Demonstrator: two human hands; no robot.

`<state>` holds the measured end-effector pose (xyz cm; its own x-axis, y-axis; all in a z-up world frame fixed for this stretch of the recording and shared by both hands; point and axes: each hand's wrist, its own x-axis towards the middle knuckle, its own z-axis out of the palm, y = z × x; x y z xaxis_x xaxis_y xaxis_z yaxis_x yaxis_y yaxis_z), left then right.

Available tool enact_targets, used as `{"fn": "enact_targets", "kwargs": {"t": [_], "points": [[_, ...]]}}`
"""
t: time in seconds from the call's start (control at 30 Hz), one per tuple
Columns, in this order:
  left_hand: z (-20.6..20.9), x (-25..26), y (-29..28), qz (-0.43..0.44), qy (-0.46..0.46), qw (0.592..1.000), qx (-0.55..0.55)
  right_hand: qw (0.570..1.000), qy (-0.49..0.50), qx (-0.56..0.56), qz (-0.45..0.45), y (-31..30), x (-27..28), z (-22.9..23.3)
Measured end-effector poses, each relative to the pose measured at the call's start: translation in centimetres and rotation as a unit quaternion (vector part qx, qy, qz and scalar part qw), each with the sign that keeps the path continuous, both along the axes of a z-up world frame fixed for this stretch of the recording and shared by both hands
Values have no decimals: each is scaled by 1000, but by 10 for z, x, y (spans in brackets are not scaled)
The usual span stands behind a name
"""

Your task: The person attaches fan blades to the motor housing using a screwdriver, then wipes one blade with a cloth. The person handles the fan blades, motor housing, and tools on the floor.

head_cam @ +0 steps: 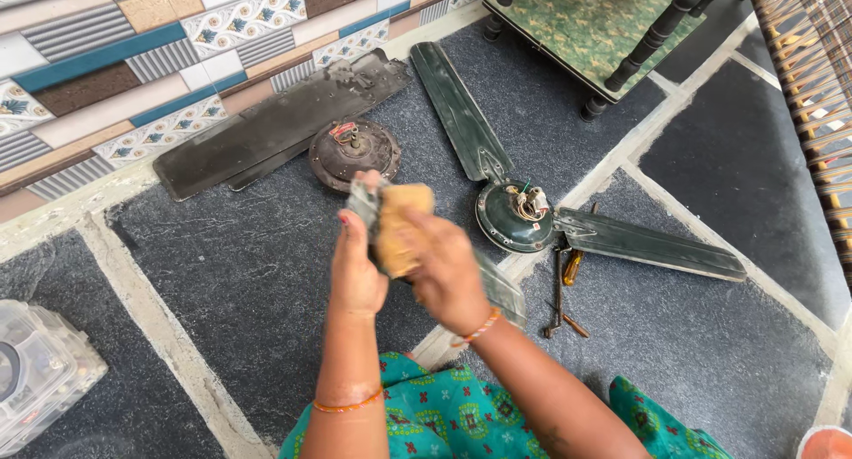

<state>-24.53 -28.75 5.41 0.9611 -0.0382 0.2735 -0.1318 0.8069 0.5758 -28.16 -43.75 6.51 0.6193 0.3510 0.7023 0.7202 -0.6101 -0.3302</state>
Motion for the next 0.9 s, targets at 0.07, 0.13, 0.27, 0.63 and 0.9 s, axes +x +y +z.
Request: {"fn": "enact_targets", "kwargs": {"t": [0.07, 0.13, 0.27, 0.63, 0.9], "points": [[-1, -2, 0, -1, -20, 1000, 1, 998, -38, -26, 40, 14, 6, 14], [-3, -7, 3, -4, -25, 1000, -16, 996, -47, -31, 65, 19, 6, 19], [1, -4, 3, 30, 2, 999, -26, 1000, 5, -27, -16, 13, 5, 26], [9, -17, 1, 25, -14, 999, -39, 996, -85, -25, 12, 18, -6, 28], [18, -19, -9, 22, -22, 1000, -3, 997, -39, -22, -63, 12, -5, 43]]}}
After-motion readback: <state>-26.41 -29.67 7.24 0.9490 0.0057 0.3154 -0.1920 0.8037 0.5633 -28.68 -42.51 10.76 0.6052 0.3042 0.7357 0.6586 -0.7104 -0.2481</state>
